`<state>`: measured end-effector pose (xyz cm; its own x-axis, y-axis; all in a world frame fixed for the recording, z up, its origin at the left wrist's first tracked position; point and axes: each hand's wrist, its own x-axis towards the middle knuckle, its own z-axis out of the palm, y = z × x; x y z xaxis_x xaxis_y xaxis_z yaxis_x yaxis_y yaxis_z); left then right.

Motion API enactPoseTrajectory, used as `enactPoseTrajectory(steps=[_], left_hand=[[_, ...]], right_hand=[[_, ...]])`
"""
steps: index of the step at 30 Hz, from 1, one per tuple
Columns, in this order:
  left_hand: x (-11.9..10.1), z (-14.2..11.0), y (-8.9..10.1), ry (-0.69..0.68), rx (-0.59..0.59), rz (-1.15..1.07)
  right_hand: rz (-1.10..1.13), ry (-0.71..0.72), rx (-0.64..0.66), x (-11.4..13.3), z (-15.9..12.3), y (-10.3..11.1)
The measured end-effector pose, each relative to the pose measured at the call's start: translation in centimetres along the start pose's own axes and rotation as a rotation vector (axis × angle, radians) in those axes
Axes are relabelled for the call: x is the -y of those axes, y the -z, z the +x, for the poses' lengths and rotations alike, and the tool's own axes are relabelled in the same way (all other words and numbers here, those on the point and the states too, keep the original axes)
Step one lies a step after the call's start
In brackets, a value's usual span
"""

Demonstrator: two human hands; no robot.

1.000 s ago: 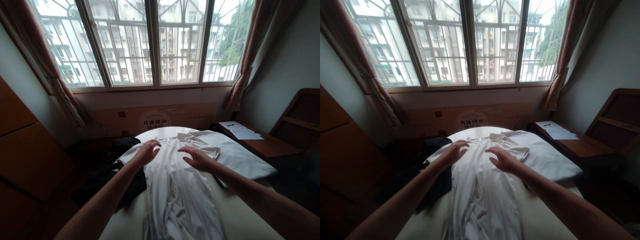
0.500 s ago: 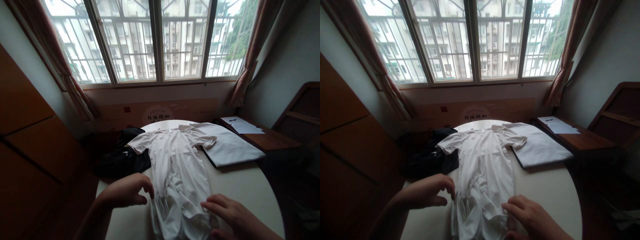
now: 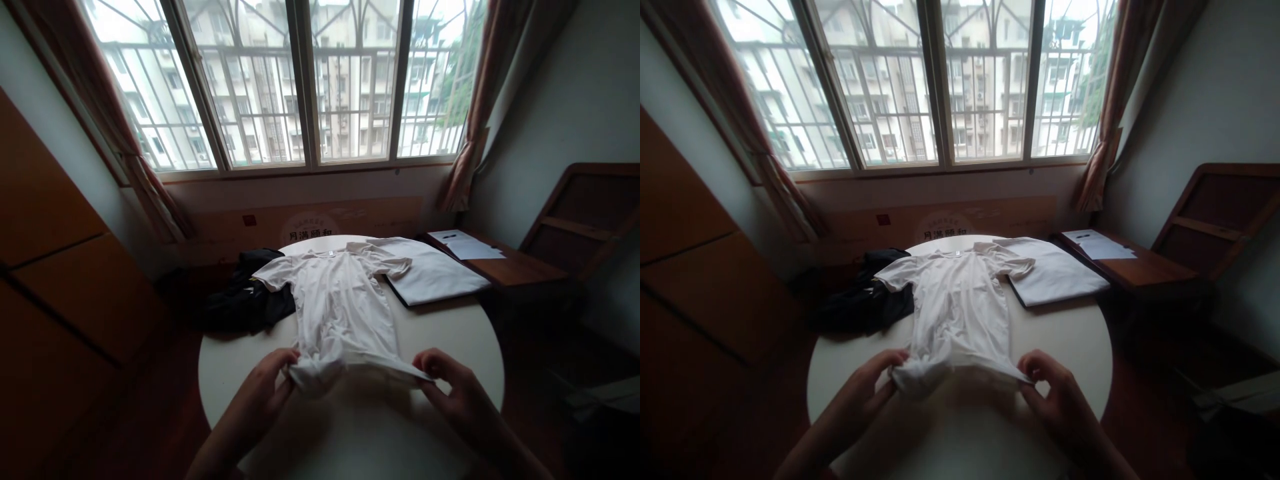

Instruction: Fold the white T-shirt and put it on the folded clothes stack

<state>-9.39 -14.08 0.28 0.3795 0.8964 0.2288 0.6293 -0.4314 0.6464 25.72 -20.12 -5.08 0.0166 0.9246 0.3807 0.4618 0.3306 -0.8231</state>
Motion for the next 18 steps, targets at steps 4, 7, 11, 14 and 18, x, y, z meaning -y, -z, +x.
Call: enactPoseTrajectory(steps=[4, 7, 11, 14, 18], left_hand=[[1.6, -0.1, 1.2, 0.125, -0.346, -0.255], [2.2, 0.0, 1.7, 0.216, -0.592, -0.502], [1.9, 0.1, 2.2, 0.323, -0.733, -0.774], [2.0, -0.2, 2.5, 0.374, -0.785, -0.860], [3.0, -1.2, 2.1, 0.344, -0.812, -0.703]], right_hand=[[0.216, -0.090, -0.174, 0.7, -0.4, 1.2], [0.341, -0.126, -0.255, 1.1, -0.5, 2.0], [0.542, -0.222, -0.347, 0.8, -0.5, 2.8], [0.646, -0.263, -0.379, 0.4, -0.7, 3.4], [0.606, -0.265, -0.380, -0.1, -1.1, 3.8]])
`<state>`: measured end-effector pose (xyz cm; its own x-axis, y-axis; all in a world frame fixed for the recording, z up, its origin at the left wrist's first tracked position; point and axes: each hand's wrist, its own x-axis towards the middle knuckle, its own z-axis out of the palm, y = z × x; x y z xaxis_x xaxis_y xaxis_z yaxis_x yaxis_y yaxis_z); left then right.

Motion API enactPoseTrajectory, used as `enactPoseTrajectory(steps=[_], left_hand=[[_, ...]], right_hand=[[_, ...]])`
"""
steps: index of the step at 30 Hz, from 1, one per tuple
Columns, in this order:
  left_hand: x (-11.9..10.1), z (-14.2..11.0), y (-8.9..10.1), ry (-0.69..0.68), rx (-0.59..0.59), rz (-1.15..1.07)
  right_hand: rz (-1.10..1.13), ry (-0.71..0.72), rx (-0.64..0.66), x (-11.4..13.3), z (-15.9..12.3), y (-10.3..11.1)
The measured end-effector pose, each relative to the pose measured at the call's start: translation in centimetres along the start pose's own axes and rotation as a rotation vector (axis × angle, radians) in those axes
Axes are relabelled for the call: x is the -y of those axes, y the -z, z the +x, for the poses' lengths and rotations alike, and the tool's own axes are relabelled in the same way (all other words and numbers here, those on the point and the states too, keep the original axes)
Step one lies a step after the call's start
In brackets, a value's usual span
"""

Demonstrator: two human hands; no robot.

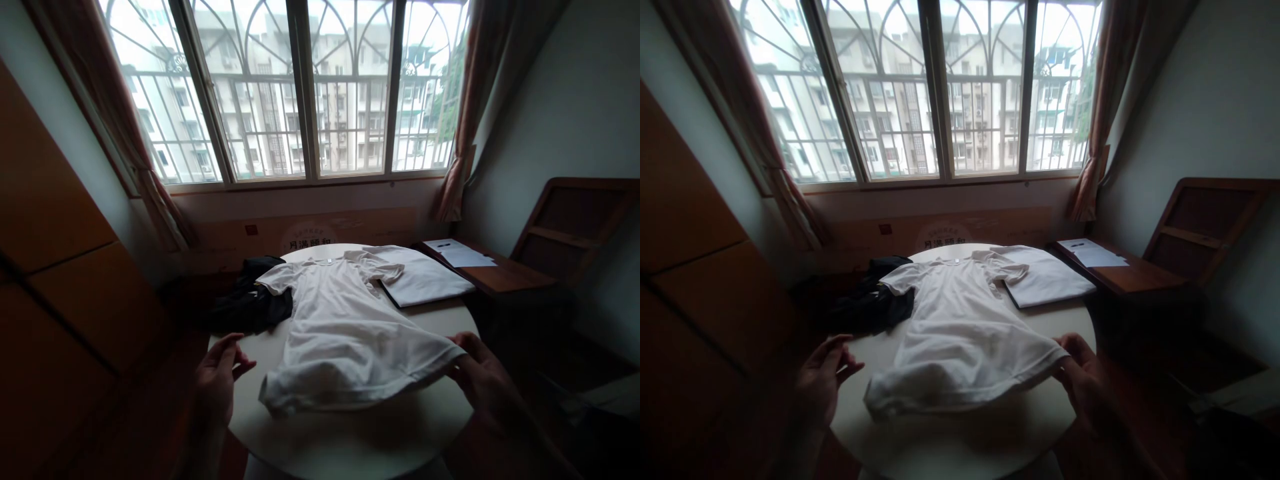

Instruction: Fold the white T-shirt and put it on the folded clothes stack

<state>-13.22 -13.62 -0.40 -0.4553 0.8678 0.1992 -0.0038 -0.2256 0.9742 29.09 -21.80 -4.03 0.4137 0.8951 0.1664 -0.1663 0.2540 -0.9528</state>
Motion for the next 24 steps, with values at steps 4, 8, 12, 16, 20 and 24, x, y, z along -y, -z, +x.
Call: enactPoseTrajectory(steps=[4, 8, 12, 16, 20, 24], left_hand=[[0.0, -2.7, 0.6, -0.285, 0.368, 0.406], [-1.7, -6.0, 0.3, -0.486, 0.862, 0.676], [-2.1, -7.3, 0.5, -0.513, 1.054, 0.854], [-1.1, -7.2, 1.0, -0.577, 1.029, 0.904], [-0.8, -7.1, 1.3, -0.624, 0.979, 0.936], [-1.0, -7.1, 1.4, -0.594, 0.824, 0.825]], right_hand=[[-0.119, 0.040, -0.001, -1.1, -0.3, 0.5], [-0.457, 0.191, -0.051, -2.4, -0.4, 1.6], [-0.865, 0.451, 0.052, -3.0, -0.6, 2.9], [-1.040, 0.483, 0.148, -3.4, -1.2, 3.5], [-1.205, 0.400, 0.134, -4.0, -1.1, 4.0], [-1.303, 0.319, 0.130, -3.6, -0.6, 4.5]])
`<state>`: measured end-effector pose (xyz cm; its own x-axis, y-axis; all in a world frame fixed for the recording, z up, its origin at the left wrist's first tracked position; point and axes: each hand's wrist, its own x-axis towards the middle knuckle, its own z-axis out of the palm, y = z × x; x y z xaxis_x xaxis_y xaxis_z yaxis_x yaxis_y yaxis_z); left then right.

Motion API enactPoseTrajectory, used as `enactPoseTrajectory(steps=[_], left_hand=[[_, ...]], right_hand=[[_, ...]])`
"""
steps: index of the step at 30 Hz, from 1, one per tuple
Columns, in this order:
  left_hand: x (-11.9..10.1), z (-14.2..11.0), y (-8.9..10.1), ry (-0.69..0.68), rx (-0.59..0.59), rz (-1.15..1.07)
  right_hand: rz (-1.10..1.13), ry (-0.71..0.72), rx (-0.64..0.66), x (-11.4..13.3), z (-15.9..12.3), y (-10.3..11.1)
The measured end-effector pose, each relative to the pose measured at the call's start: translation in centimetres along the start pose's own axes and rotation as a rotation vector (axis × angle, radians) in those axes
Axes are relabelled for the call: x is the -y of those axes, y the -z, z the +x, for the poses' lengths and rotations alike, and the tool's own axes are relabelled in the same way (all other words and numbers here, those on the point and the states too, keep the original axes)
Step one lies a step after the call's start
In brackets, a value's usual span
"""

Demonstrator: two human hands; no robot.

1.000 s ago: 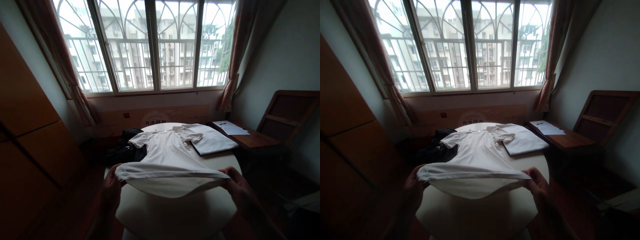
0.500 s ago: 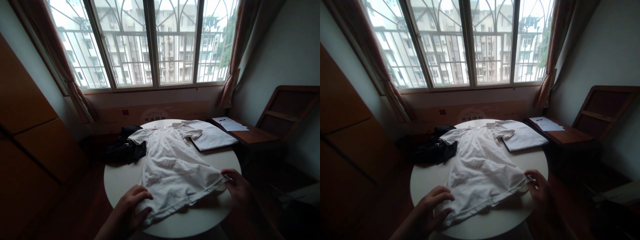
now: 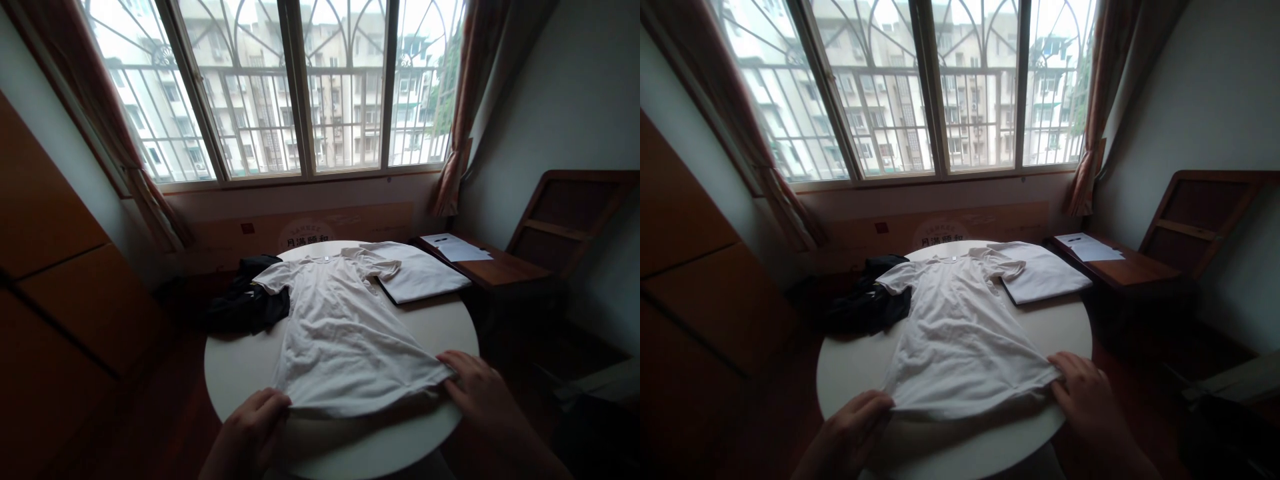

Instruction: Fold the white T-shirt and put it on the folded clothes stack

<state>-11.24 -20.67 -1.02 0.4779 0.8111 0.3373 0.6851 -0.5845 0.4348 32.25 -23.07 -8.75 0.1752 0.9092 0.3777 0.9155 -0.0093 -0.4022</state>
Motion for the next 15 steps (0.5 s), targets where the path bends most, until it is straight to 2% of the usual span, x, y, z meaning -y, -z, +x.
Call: enactPoseTrajectory(steps=[4, 7, 9, 11, 13, 15], left_hand=[[0.4, 0.0, 0.2, 0.106, -0.301, -0.139], [0.7, 0.6, 0.5, 0.242, -0.484, -0.253], [0.4, 1.2, 0.8, 0.343, -0.600, -0.387], [-0.1, 1.8, 1.2, 0.431, -0.707, -0.556], [-0.7, 2.4, 1.7, 0.499, -0.774, -0.705], [-1.1, 2.6, 2.2, 0.540, -0.811, -0.784]], right_hand=[[0.073, -0.053, 0.111, 0.4, 0.3, 1.3], [0.309, -0.125, 0.162, 0.9, 0.5, 1.8], [0.532, -0.164, 0.095, 1.5, 0.7, 1.6], [0.776, -0.218, -0.058, 2.3, 0.9, 1.3], [1.039, -0.318, -0.199, 3.4, 1.3, 1.2], [1.305, -0.461, -0.230, 4.7, 1.7, 1.5]])
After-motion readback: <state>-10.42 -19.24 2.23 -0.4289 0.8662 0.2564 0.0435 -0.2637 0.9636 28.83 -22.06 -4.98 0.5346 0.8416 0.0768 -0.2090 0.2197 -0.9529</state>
